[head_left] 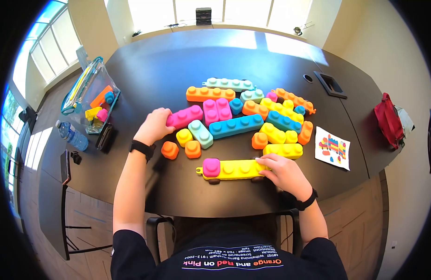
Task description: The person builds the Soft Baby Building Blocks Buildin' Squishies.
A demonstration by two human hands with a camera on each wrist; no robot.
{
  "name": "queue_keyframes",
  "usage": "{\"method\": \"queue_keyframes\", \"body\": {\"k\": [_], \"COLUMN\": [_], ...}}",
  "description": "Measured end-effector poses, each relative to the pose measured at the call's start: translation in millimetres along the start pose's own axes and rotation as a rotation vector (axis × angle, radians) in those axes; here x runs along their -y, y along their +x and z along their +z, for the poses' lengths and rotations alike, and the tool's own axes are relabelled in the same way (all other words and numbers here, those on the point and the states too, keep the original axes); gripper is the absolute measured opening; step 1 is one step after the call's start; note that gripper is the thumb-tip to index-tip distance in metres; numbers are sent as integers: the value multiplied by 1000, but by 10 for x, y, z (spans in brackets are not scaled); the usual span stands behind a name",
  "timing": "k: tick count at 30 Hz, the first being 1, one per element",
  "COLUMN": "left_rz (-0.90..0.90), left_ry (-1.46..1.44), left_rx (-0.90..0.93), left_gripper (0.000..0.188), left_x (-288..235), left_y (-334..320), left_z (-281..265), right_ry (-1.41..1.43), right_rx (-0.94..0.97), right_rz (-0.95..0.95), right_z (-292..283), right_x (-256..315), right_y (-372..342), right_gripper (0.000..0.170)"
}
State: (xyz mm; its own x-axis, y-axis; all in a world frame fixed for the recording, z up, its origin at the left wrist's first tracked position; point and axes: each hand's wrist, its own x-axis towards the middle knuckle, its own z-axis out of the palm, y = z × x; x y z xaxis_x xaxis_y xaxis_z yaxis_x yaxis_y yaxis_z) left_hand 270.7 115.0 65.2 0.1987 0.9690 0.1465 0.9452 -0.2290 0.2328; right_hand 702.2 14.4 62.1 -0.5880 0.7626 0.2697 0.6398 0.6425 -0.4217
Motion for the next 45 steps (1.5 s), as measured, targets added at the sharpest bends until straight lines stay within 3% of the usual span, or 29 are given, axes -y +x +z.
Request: {"method": "queue_keyframes", "body": {"k": [2,4,6,10,13,16,18,20,25,32,40,45], "left_rz": [-14,-59,21,332,395,484,474,306,289,193,253,268], "left_ry": [21,-19,-115,-327,-353,-404,-412,-492,-493,-567,-554,-547], "left_rx": [-89,-368,-428,-294,-123,-124,-104,-13,31,27,12,29], "left_gripper": [36,37,40,49,56,58,60,60,54,45,46,45], "left_x": [-149,-378,-652,-1120,-1333,-1424,-1421,-1398,-1227,-1300,-1285,-1269], "left_y": [-139,-346,-537,-672,-741,-741,-781,-866,-1000,-1048,-1031,-1002], "left_z": [-129,-292,-370,-347,-307,-190,-180,-193,27,74,90,50], "right_ry": [-4,-29,6,43,-36,-33,14,59,189,146,204,86], "right_rx": [13,20,-36,-230,-283,-211,-168,-128,-68,-23,-35,-38], "right_rz": [4,54,38,-78,-176,-186,-128,-72,-19,-17,32,46], "right_z": [-10,-63,-110,-198,-222,-178,-187,-200,-177,-107,5,9], "right_x": [9,52,87,252,356,301,300,272,146,128,65,168], "right_y": [2,16,73,230,328,312,264,207,135,99,131,112], "right_gripper": [35,48,56,72,69,62,59,55,52,51,32,31]}}
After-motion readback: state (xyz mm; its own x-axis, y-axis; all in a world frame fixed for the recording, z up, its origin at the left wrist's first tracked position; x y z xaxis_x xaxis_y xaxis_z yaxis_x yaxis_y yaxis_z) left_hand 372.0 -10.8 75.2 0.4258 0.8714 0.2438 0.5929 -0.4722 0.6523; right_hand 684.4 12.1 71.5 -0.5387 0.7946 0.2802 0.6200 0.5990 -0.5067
